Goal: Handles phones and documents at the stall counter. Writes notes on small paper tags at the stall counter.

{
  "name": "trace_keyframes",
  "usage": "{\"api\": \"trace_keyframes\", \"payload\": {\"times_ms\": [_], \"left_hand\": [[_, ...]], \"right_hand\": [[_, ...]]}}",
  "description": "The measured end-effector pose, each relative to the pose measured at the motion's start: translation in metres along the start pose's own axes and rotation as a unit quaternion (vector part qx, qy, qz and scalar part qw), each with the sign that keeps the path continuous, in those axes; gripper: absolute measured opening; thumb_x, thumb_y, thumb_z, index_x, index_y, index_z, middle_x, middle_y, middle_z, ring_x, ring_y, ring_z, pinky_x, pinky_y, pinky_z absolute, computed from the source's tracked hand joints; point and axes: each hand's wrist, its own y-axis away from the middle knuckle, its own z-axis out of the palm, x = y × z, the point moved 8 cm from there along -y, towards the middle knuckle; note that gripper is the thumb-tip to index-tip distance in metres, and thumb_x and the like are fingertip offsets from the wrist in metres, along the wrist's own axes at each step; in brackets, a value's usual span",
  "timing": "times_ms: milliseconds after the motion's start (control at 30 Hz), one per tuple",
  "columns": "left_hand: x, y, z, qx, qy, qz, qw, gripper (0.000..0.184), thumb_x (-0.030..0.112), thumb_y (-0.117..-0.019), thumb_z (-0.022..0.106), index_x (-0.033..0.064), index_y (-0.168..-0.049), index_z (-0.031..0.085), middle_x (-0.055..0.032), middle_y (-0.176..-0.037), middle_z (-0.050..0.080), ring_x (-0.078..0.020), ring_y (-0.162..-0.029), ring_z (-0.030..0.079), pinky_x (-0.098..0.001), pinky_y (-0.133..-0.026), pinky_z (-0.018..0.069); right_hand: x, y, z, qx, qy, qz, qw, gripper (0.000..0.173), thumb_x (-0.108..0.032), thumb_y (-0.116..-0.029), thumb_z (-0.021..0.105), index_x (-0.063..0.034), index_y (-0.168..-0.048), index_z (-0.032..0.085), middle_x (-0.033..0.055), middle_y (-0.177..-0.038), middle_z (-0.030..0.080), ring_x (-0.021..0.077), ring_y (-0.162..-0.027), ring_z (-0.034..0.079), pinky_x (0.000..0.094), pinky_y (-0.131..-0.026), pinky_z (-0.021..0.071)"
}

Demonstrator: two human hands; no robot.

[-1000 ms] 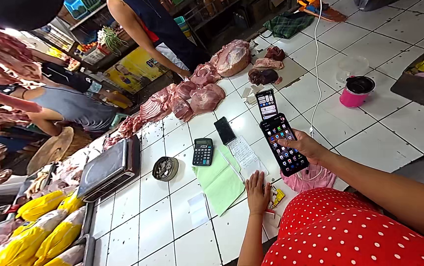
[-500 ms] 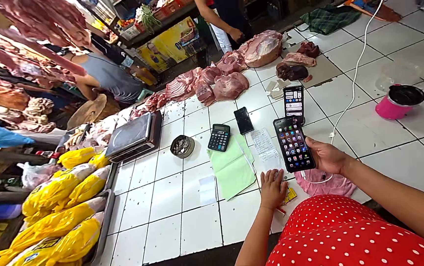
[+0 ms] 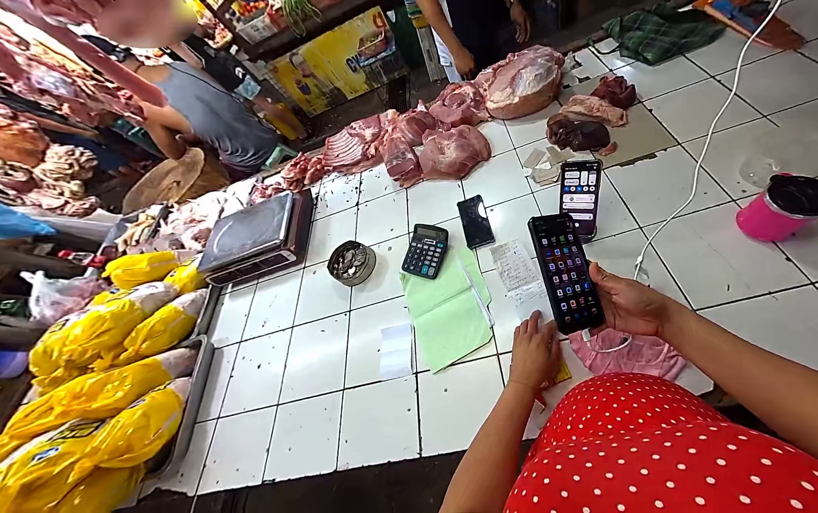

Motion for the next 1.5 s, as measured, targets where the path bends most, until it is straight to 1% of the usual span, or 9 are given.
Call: {"api": "trace_keyframes", "payload": {"times_ms": [167,333,467,600,700,833,933,1067,1500], "left_hand": [[0.005,-0.003,0.001,-0.032,-0.033,-0.013,0.999,0.041,0.027,-0.1022,0.052,0.0100,-0.138,0.064,-0.0209,-0.154,0.048,-0.0394,-0.138,0.050,-0.0527,-0.112,0.0395],[0.015,-0.001,0.001,-0.064,-0.055,-0.020,0.996,0.048,0.023,-0.0999,0.054,0.0060,-0.145,0.056,-0.0189,-0.159,0.042,-0.0409,-0.135,0.051,-0.0537,-0.110,0.0409],[0.018,-0.002,0.002,-0.072,-0.057,-0.019,0.996,0.044,0.020,-0.0988,0.056,0.0072,-0.141,0.060,-0.0117,-0.154,0.052,-0.0388,-0.133,0.053,-0.0542,-0.108,0.0423],[0.020,-0.006,0.004,-0.119,-0.068,-0.027,0.990,0.046,0.020,-0.1008,0.055,0.0072,-0.145,0.056,-0.0109,-0.162,0.041,-0.0419,-0.136,0.049,-0.0567,-0.106,0.0437],[0.025,-0.005,0.004,-0.147,-0.086,-0.024,0.985,0.046,0.020,-0.1012,0.054,0.0072,-0.145,0.055,-0.0086,-0.166,0.034,-0.0435,-0.138,0.047,-0.0589,-0.104,0.0438],[0.028,-0.004,0.002,-0.160,-0.077,-0.037,0.983,0.047,0.019,-0.0999,0.057,0.0095,-0.146,0.055,-0.0080,-0.165,0.035,-0.0451,-0.138,0.046,-0.0611,-0.102,0.0449],[0.028,-0.003,0.001,-0.159,-0.063,-0.050,0.984,0.044,0.020,-0.0992,0.057,0.0089,-0.142,0.059,-0.0101,-0.156,0.049,-0.0438,-0.138,0.047,-0.0614,-0.103,0.0446],[0.023,-0.002,0.003,-0.141,-0.037,-0.067,0.987,0.046,0.025,-0.0963,0.062,0.0079,-0.139,0.061,-0.0192,-0.140,0.060,-0.0430,-0.137,0.048,-0.0598,-0.106,0.0429],[0.024,0.004,0.002,-0.140,-0.025,-0.075,0.987,0.047,0.029,-0.0960,0.064,0.0093,-0.139,0.061,-0.0249,-0.148,0.050,-0.0442,-0.138,0.047,-0.0619,-0.106,0.0417]], "right_hand": [[0.000,0.000,-0.006,0.005,0.019,-0.021,1.000,0.048,-0.050,-0.1105,0.017,-0.0270,-0.151,0.031,0.0068,-0.134,0.064,0.0245,-0.117,0.068,0.0399,-0.088,0.0607],[0.003,0.002,0.006,-0.035,0.008,-0.015,0.999,0.043,-0.050,-0.1107,0.017,-0.0311,-0.146,0.033,0.0066,-0.132,0.066,0.0246,-0.106,0.073,0.0335,-0.065,0.0629],[-0.001,-0.001,0.014,-0.032,-0.003,-0.036,0.999,0.046,-0.045,-0.1115,0.011,-0.0263,-0.147,0.034,0.0099,-0.132,0.066,0.0296,-0.107,0.072,0.0415,-0.069,0.0645],[-0.005,-0.002,0.012,0.010,0.016,-0.040,0.999,0.061,-0.051,-0.1083,-0.001,-0.0229,-0.144,0.039,0.0070,-0.126,0.068,0.0219,-0.097,0.073,0.0334,-0.062,0.0615],[-0.008,0.002,0.008,0.044,0.020,-0.038,0.998,0.042,-0.040,-0.1116,0.021,-0.0281,-0.152,0.028,0.0079,-0.128,0.066,0.0231,-0.099,0.073,0.0337,-0.063,0.0616],[-0.008,0.005,0.012,0.033,0.037,-0.040,0.998,0.052,-0.020,-0.1031,0.042,-0.0309,-0.151,0.023,0.0067,-0.124,0.067,0.0226,-0.096,0.073,0.0343,-0.063,0.0624],[-0.005,0.003,0.016,0.020,0.055,-0.031,0.998,0.063,-0.008,-0.0940,0.050,-0.0277,-0.148,0.024,0.0063,-0.123,0.067,0.0222,-0.095,0.074,0.0343,-0.062,0.0628],[-0.001,0.000,0.024,0.023,0.089,-0.012,0.996,0.067,-0.003,-0.0921,0.053,-0.0247,-0.147,0.024,0.0057,-0.120,0.067,0.0207,-0.094,0.074,0.0325,-0.061,0.0626],[0.004,-0.008,0.033,0.055,0.130,0.017,0.990,0.075,0.007,-0.0897,0.058,-0.0225,-0.149,0.024,0.0081,-0.119,0.067,0.0215,-0.090,0.074,0.0324,-0.058,0.0617]]}}
